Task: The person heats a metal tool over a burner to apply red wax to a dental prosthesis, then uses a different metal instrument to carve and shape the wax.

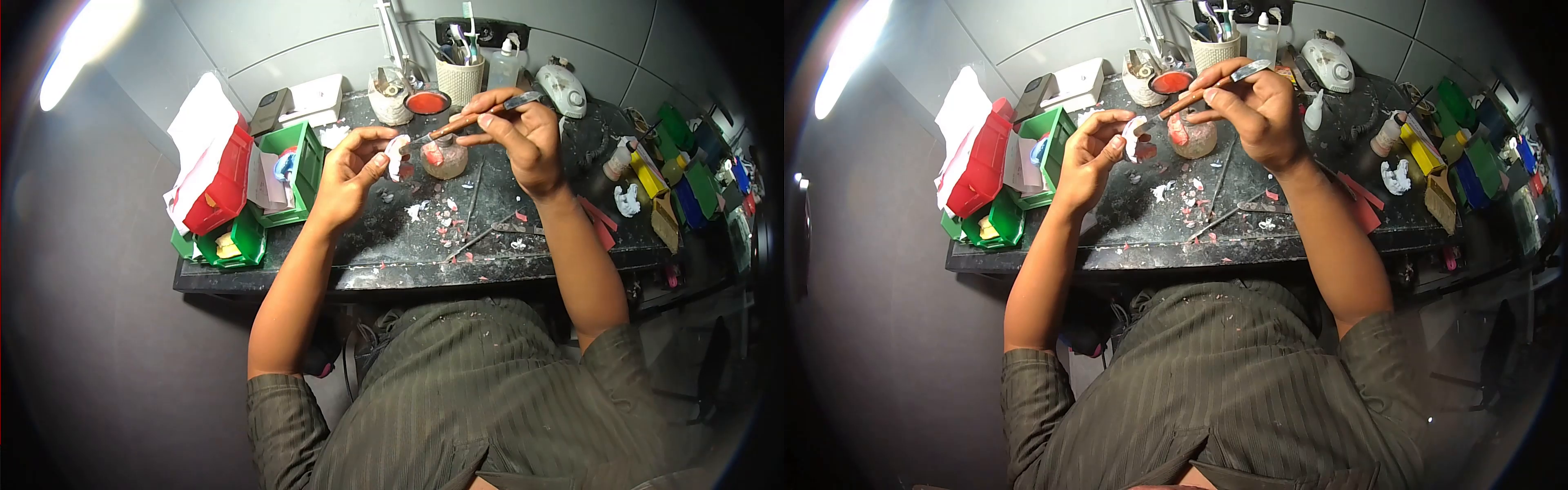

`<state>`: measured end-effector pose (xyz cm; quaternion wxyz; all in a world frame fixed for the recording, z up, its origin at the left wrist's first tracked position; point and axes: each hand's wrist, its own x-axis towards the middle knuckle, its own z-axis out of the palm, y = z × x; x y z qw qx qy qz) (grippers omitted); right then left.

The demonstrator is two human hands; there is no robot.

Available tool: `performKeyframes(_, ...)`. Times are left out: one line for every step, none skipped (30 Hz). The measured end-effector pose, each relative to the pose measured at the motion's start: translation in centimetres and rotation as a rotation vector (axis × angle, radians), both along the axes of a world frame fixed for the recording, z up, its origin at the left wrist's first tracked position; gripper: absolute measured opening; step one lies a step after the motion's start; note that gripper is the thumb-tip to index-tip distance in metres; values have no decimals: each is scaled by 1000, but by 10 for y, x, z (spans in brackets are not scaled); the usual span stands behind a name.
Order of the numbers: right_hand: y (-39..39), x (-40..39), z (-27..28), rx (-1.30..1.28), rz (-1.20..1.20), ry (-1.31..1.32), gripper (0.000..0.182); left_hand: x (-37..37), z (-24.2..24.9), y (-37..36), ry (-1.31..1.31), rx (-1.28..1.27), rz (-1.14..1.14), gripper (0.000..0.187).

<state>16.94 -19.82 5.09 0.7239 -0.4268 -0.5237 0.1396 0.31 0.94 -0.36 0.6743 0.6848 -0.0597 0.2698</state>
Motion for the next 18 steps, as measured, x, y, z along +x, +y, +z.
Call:
performKeyframes(1,-1,-1,9,25,-1,14,0,-1,1,6,-16,-12,33)
performKeyframes(2,-2,-2,18,51,-1,14,0,-1,1,13,-32,-24,33)
performKeyframes(2,-2,-3,17,50,-1,14,0,-1,0,12,-33,-24,33)
performKeyframes(3,-1,-5,17,57,-17,15,0,1,-1,6,-17,-16,32)
performKeyframes(3,-1,-5,18,64,-33,15,-1,1,-2,0,-1,-7,32)
performKeyframes(3,-2,-5,18,65,-33,15,0,1,-1,0,-1,-7,32)
performKeyframes(3,-2,-5,17,69,-40,15,0,-1,0,7,-11,-14,32)
performKeyframes(4,-2,-5,16,72,-47,15,1,-1,1,13,-21,-21,32)
performKeyframes(4,-2,-5,16,72,-47,15,1,-1,0,13,-21,-21,32)
performKeyframes(4,-2,-5,17,66,-46,15,1,-1,0,11,-26,-25,32)
performKeyframes(4,-3,-5,18,60,-44,15,1,-1,0,9,-31,-29,32)
performKeyframes(4,-3,-5,18,60,-44,15,1,-1,0,10,-31,-29,32)
performKeyframes(4,-3,-5,16,73,-48,14,1,-1,0,1,-24,-27,32)
performKeyframes(4,-3,-5,15,87,-53,14,1,-2,0,-8,-18,-24,32)
performKeyframes(4,-3,-5,15,87,-53,14,1,-1,0,-8,-18,-25,32)
performKeyframes(4,-3,-6,20,70,-50,14,0,0,-2,-4,-37,-28,32)
performKeyframes(5,-3,-6,26,54,-47,15,0,0,-2,0,-55,-31,32)
performKeyframes(4,-3,-6,26,54,-46,15,0,0,-2,0,-55,-31,32)
